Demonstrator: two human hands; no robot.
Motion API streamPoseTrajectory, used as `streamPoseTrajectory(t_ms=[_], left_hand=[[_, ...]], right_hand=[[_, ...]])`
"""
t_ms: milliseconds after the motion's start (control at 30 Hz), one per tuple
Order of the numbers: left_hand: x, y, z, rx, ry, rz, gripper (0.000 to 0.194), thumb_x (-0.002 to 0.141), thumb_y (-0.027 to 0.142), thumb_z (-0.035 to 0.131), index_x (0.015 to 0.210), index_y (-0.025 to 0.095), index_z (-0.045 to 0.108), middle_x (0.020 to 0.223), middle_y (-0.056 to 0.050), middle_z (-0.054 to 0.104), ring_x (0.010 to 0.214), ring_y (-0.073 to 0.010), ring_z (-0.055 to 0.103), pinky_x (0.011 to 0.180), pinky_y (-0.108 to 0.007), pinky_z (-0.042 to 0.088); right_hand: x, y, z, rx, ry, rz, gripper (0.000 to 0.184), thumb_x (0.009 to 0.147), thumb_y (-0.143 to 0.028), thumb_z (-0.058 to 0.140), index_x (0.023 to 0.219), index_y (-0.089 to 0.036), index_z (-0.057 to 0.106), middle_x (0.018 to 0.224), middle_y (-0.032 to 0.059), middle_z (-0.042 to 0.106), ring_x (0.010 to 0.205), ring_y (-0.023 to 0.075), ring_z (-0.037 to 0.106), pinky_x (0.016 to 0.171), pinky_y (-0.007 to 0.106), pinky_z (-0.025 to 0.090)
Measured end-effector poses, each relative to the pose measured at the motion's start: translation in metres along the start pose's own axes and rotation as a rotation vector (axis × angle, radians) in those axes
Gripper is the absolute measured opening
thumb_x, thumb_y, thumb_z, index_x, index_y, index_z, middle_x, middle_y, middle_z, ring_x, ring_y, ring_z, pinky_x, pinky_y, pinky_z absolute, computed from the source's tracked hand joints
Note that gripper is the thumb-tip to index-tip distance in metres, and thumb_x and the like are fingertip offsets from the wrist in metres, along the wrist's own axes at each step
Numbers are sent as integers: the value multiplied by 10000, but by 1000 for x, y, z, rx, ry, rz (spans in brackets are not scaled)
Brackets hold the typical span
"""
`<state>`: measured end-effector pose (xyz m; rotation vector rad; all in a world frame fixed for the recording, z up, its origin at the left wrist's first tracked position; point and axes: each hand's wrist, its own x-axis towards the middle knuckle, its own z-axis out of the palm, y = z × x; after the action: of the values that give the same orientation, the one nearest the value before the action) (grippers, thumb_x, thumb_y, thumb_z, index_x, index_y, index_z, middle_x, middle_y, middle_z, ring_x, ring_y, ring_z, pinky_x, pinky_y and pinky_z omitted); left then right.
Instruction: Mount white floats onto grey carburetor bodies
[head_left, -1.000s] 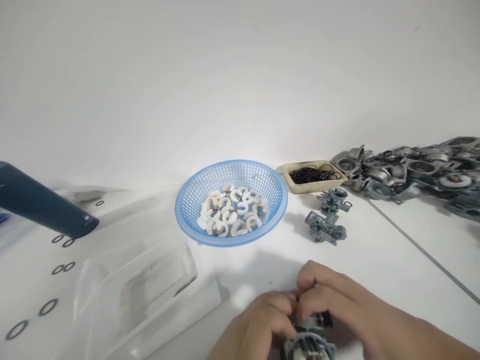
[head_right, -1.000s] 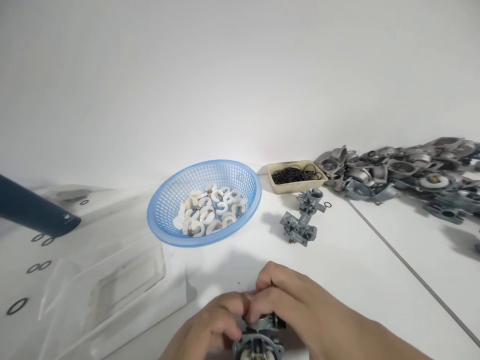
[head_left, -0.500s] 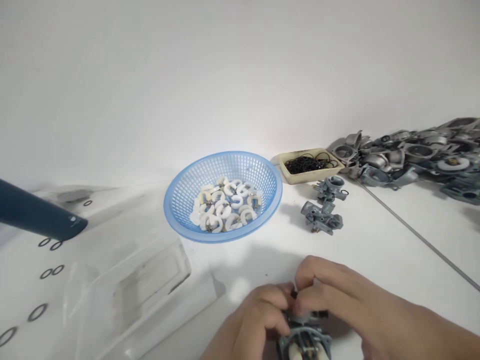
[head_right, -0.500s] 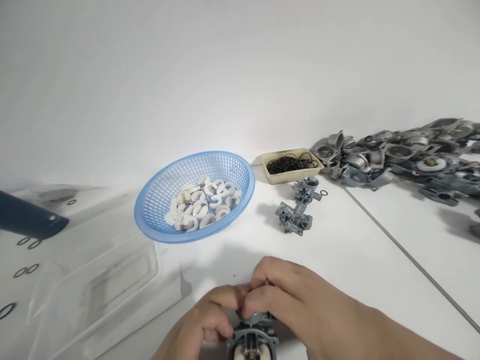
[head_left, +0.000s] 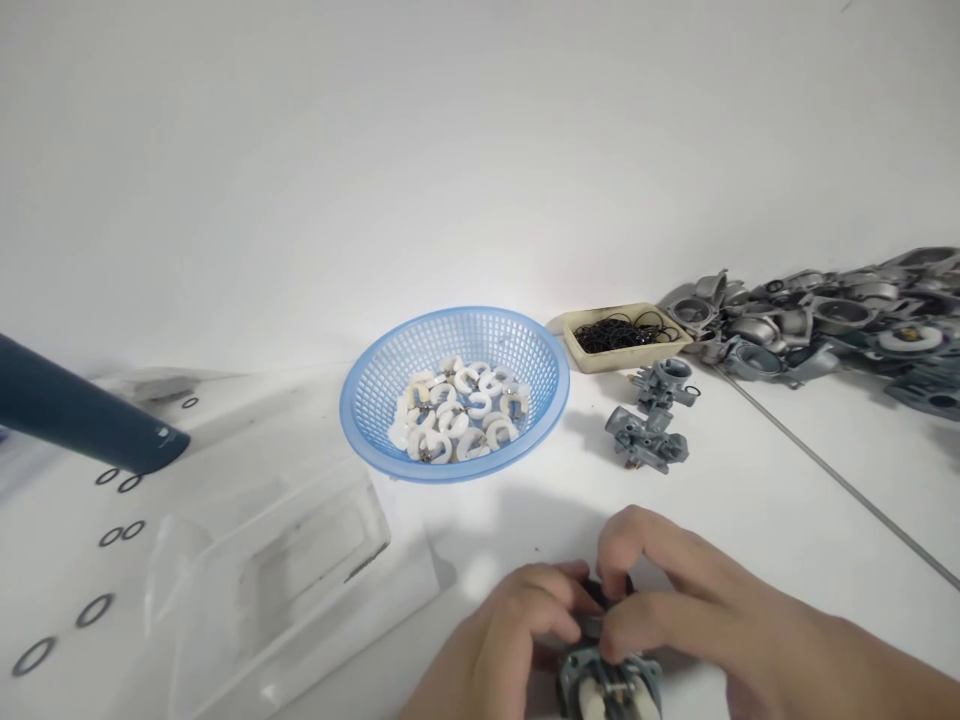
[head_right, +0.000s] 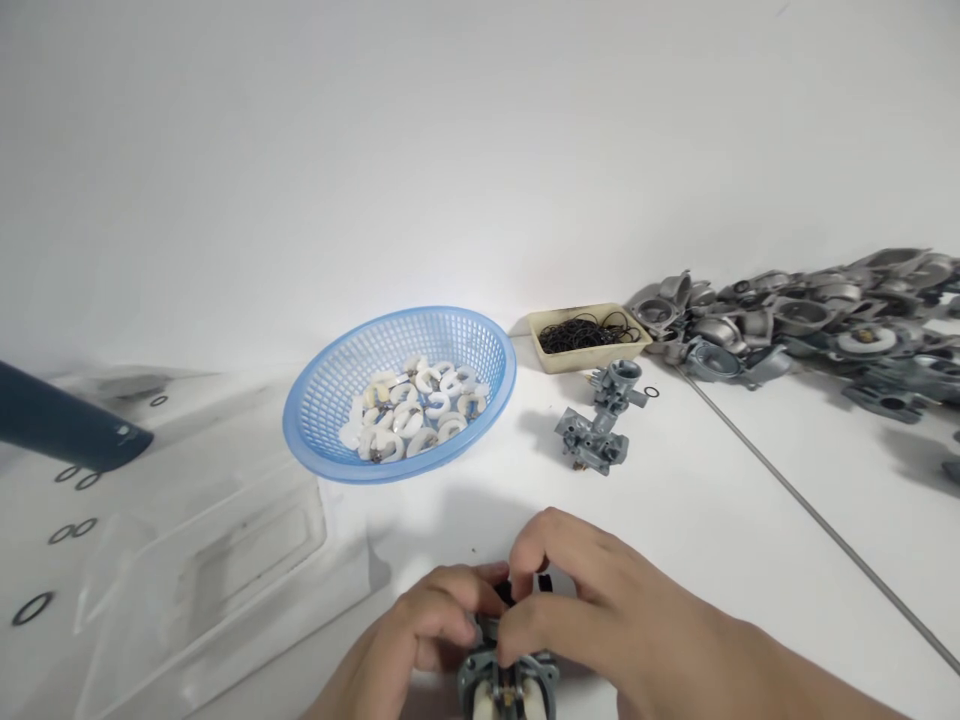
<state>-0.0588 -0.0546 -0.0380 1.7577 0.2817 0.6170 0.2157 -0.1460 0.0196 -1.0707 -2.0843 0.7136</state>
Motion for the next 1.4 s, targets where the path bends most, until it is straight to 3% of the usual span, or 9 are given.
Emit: streamPoseTrajectory(t_ms=[200,267,367,433,600,733,900,1100,1400], left_hand=[[-2,-7,-2,-80,2,-163,594,860,535,1018,1228,267,638,1364,-144,699,1412,-398,702,888,-365,681],[-2,-5,-3,-138,29,-197,586,867,517,1010,1249,279,634,1399,-143,687,1456,-395,674,877,-353,682],[1,-1,-3,-164,119,-202,717,725,444,1097,1234,283,618,1435,-144,672,1476,-420,655,867,-352,692],[5,5,-3,-109,153,-247,701,677,409,1116,1161,264,631,1470,-148,666,1451,-432,676,884,-368,699],[14,26,-7,3,158,-323,535,747,321,1074,1144,262,720,1608,-123,668,1487,-417,684,961,-366,698],[15,32,-10,13,167,-338,622,728,284,1077,1249,275,739,1647,-132,687,1528,-422,668,997,-383,701],[16,31,-9,22,170,-316,547,761,321,1060,1202,259,743,1667,-151,680,1491,-415,701,995,-398,709],[15,18,-6,30,185,-293,654,697,432,1090,1197,260,704,1635,-167,693,1295,-388,800,910,-397,734],[16,27,-10,-28,159,-260,586,765,345,1078,1256,283,765,1596,-117,708,1342,-362,777,920,-337,699]], right_hand=[[3,-4,1,-44,15,-3,509,842,-421,1054,1236,-306,752,1182,93,644,994,269,773,851,317,692],[3,-3,2,-42,31,13,550,815,-370,1071,1248,-307,736,1197,89,645,1017,267,771,874,315,694],[3,-1,3,-34,49,68,649,771,-275,1080,1305,-312,714,1236,90,638,1069,277,757,901,330,698],[4,1,3,-11,74,104,688,773,-283,1089,1339,-321,699,1243,83,638,1082,276,747,914,340,695],[9,2,3,81,181,108,582,866,-485,1074,1290,-332,707,1204,49,670,1053,252,744,901,328,671],[12,4,6,120,220,152,627,820,-530,1098,1252,-313,698,1185,36,698,1020,249,735,868,322,639],[16,8,7,168,213,194,674,759,-668,1107,1185,-307,730,1098,3,718,947,227,695,808,297,562],[15,11,7,170,219,212,669,735,-666,1123,1170,-322,750,1087,-16,735,957,221,686,817,292,507],[12,13,10,146,220,227,684,731,-678,1117,1168,-300,751,1090,4,731,951,238,693,812,307,511]])
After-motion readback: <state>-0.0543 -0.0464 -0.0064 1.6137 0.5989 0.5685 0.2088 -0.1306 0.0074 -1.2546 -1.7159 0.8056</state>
